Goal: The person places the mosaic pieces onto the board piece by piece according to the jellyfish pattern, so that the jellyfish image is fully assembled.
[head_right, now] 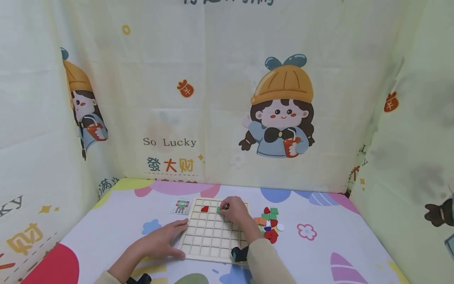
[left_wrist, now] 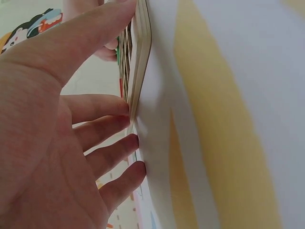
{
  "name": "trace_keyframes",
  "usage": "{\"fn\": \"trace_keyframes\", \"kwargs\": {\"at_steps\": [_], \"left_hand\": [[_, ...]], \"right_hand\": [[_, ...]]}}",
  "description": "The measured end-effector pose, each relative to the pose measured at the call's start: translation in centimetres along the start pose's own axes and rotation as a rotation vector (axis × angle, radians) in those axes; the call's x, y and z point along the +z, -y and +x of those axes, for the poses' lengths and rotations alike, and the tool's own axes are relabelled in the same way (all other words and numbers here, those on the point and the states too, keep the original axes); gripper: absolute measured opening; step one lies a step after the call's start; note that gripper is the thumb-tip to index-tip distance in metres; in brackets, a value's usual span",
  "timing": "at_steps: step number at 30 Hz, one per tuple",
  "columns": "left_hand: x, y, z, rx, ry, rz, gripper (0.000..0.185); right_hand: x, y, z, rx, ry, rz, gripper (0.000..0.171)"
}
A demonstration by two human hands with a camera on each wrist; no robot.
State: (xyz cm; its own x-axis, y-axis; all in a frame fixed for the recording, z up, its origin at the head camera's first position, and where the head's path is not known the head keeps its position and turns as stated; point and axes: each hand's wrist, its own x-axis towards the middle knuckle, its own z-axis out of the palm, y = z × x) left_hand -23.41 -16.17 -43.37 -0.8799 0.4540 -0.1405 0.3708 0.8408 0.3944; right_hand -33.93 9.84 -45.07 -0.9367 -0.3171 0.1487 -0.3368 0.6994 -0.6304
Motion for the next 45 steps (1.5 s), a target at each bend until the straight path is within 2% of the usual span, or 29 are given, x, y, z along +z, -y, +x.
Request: {"fn": "trace_keyframes", "kwargs": {"at_steps": [9, 16, 22, 35, 45], "left_hand": [[0.1, 0.2, -0.2, 0.007, -0.002, -0.009, 0.093], [0.0, 0.1, -0.2, 0.004, 0.0, -0.006, 0.093], [-0.1, 0.0, -0.2, 0.025, -0.008, 0.013, 0.092], [-0.3, -0.2, -0.3, 0.007, 0.0, 0.004, 0.093], [-0.2, -0.2, -0.3, -0.018, 0.008, -0.009, 0.092]], "right_hand": [[-1.3, -0.8, -1.3, -0.003, -0.022, 0.069, 0.004], [-2.9, -1.5, -2.2, -0.029, -0.071, 0.07, 0.003], [-4.3, -2.1, -3.4, -0.014, -0.105, 0.048, 0.005], [-7.2, -4.2, -5.3, 0.107, -0.176, 0.012, 0.013], [-7.8, -6.2, -6.6, 0.204, -0.18, 0.049, 0.018]]}}
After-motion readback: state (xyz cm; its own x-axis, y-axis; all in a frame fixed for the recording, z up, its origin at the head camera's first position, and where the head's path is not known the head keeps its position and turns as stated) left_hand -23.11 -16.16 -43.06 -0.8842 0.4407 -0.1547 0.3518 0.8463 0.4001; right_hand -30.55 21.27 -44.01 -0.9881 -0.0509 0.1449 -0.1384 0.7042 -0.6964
